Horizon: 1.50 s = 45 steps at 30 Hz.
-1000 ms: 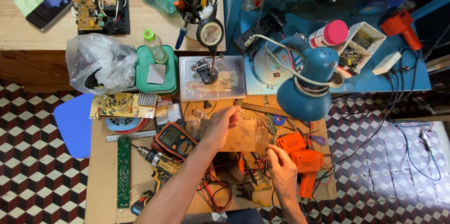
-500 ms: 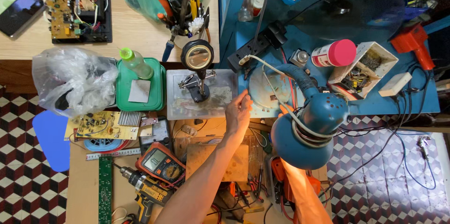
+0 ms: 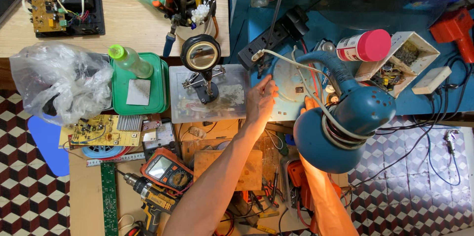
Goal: The person repeatedly picks up small electronic components from a workbench and tests them using a multimeter. They place tested components into a plastic container and later handle a circuit board, turning it over and inspecting it.
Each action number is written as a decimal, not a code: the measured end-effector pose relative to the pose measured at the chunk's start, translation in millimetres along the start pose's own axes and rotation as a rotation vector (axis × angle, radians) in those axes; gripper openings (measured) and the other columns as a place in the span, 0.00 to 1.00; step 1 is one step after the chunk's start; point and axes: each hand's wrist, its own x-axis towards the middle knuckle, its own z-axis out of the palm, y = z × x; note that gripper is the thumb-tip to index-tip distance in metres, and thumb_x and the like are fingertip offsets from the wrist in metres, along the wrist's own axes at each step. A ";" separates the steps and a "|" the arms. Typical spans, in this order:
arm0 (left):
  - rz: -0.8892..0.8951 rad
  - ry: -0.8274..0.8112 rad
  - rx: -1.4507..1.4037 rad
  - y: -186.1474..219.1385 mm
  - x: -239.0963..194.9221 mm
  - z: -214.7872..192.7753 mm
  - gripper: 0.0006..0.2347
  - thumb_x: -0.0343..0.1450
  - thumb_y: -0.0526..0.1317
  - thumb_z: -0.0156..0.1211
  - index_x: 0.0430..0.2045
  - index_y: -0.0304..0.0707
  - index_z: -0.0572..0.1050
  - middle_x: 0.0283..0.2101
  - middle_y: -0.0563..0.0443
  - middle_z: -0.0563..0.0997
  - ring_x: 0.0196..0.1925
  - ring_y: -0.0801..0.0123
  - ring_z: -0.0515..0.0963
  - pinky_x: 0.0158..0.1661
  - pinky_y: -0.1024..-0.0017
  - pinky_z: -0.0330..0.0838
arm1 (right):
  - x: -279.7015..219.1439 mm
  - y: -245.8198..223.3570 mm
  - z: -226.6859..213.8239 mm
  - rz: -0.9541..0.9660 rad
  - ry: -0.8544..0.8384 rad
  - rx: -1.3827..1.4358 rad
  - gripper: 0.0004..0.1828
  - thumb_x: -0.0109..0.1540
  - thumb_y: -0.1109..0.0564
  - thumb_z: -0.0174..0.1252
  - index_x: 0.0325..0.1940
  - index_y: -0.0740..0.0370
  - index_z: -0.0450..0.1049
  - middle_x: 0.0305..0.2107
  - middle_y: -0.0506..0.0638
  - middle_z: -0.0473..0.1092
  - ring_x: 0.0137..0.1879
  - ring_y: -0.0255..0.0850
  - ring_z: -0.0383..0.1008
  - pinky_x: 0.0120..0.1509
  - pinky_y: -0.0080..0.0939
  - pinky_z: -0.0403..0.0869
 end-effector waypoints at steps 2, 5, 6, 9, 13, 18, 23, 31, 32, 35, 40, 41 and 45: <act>0.004 -0.030 0.034 6.4 4.9 -3.1 0.23 0.75 0.46 0.55 0.63 0.32 0.69 0.44 0.42 0.83 0.42 0.68 0.84 0.36 0.71 0.77 | 3.1 1.4 -4.0 0.006 -0.013 0.018 0.14 0.66 0.60 0.55 0.56 0.66 0.74 0.49 0.50 0.75 0.52 0.38 0.76 0.56 0.35 0.73; 0.036 -0.056 0.137 15.9 8.4 -14.1 0.21 0.77 0.46 0.53 0.61 0.33 0.72 0.44 0.44 0.83 0.44 0.66 0.83 0.38 0.69 0.77 | -0.6 4.8 -12.0 0.029 -0.048 0.079 0.14 0.66 0.60 0.54 0.56 0.66 0.73 0.50 0.50 0.74 0.53 0.37 0.76 0.57 0.35 0.73; 0.120 -0.024 0.235 18.3 5.4 -15.9 0.18 0.77 0.44 0.51 0.59 0.32 0.73 0.44 0.44 0.82 0.44 0.63 0.83 0.40 0.68 0.77 | -3.6 5.7 -15.0 0.037 -0.063 0.101 0.14 0.66 0.60 0.54 0.56 0.66 0.73 0.50 0.50 0.74 0.53 0.37 0.76 0.57 0.34 0.73; 0.356 0.087 0.450 28.2 -4.9 -14.7 0.14 0.78 0.39 0.49 0.53 0.31 0.77 0.45 0.41 0.78 0.44 0.56 0.81 0.44 0.63 0.76 | -23.7 0.7 -21.3 0.033 -0.093 0.166 0.15 0.66 0.61 0.54 0.56 0.66 0.73 0.51 0.49 0.74 0.54 0.37 0.76 0.58 0.34 0.73; 0.584 0.129 0.535 35.8 -27.1 -2.1 0.09 0.78 0.32 0.49 0.51 0.31 0.74 0.46 0.38 0.75 0.48 0.51 0.79 0.48 0.60 0.74 | -39.5 -6.6 -14.5 -0.008 -0.151 0.258 0.15 0.66 0.61 0.53 0.57 0.65 0.72 0.52 0.49 0.74 0.55 0.36 0.75 0.58 0.33 0.73; 0.695 0.052 0.767 43.4 -40.4 -2.5 0.15 0.71 0.27 0.52 0.53 0.32 0.70 0.50 0.37 0.74 0.56 0.46 0.75 0.54 0.58 0.72 | -31.7 -8.8 -8.1 -0.329 -0.207 -0.068 0.15 0.62 0.64 0.52 0.54 0.64 0.72 0.49 0.49 0.73 0.54 0.41 0.75 0.56 0.34 0.72; 0.706 0.112 0.832 41.8 -40.0 5.3 0.15 0.71 0.27 0.54 0.52 0.35 0.70 0.51 0.39 0.75 0.58 0.46 0.74 0.58 0.57 0.70 | 0.8 17.8 -19.2 -0.311 -0.508 0.217 0.18 0.64 0.67 0.48 0.58 0.65 0.72 0.48 0.51 0.72 0.53 0.40 0.75 0.56 0.32 0.71; 0.673 0.118 0.746 43.2 -36.5 6.0 0.17 0.74 0.29 0.50 0.60 0.33 0.67 0.58 0.36 0.75 0.62 0.45 0.74 0.63 0.57 0.68 | -19.7 -3.6 7.4 -0.699 0.044 -0.938 0.18 0.62 0.61 0.51 0.55 0.62 0.76 0.49 0.52 0.76 0.52 0.46 0.78 0.58 0.41 0.75; 0.650 0.109 0.713 43.6 -36.8 5.5 0.16 0.76 0.30 0.50 0.61 0.34 0.66 0.58 0.35 0.74 0.62 0.45 0.74 0.63 0.57 0.68 | -22.0 -8.7 4.6 -0.568 0.026 -0.635 0.15 0.64 0.62 0.54 0.55 0.62 0.76 0.48 0.53 0.75 0.51 0.46 0.77 0.57 0.41 0.74; 0.492 0.051 0.504 43.8 -37.2 -0.4 0.23 0.76 0.31 0.42 0.70 0.37 0.58 0.61 0.34 0.73 0.62 0.47 0.76 0.61 0.60 0.72 | -22.9 -18.7 -7.5 -0.295 -0.004 -0.013 0.11 0.67 0.63 0.60 0.55 0.62 0.76 0.45 0.55 0.74 0.49 0.49 0.74 0.55 0.43 0.71; 0.402 0.014 0.238 32.3 -23.3 -12.0 0.22 0.80 0.35 0.37 0.73 0.41 0.53 0.63 0.34 0.75 0.65 0.48 0.76 0.64 0.60 0.69 | -16.9 10.7 -4.1 -0.291 -0.143 0.005 0.15 0.66 0.60 0.57 0.57 0.62 0.75 0.49 0.56 0.73 0.54 0.50 0.73 0.59 0.47 0.71; 0.398 0.004 0.116 29.4 -19.2 -13.3 0.22 0.81 0.36 0.37 0.73 0.40 0.54 0.63 0.33 0.74 0.66 0.48 0.75 0.66 0.60 0.68 | -18.5 25.9 -2.7 -0.298 -0.179 -0.008 0.16 0.66 0.59 0.56 0.58 0.62 0.75 0.50 0.56 0.73 0.55 0.50 0.73 0.60 0.47 0.71; 0.412 -0.068 0.012 21.5 -10.8 -25.4 0.21 0.81 0.37 0.36 0.72 0.40 0.57 0.63 0.33 0.74 0.68 0.49 0.74 0.69 0.60 0.68 | -47.4 79.0 19.7 -0.477 -0.210 -0.504 0.19 0.65 0.56 0.54 0.60 0.62 0.74 0.54 0.57 0.72 0.59 0.52 0.71 0.62 0.51 0.71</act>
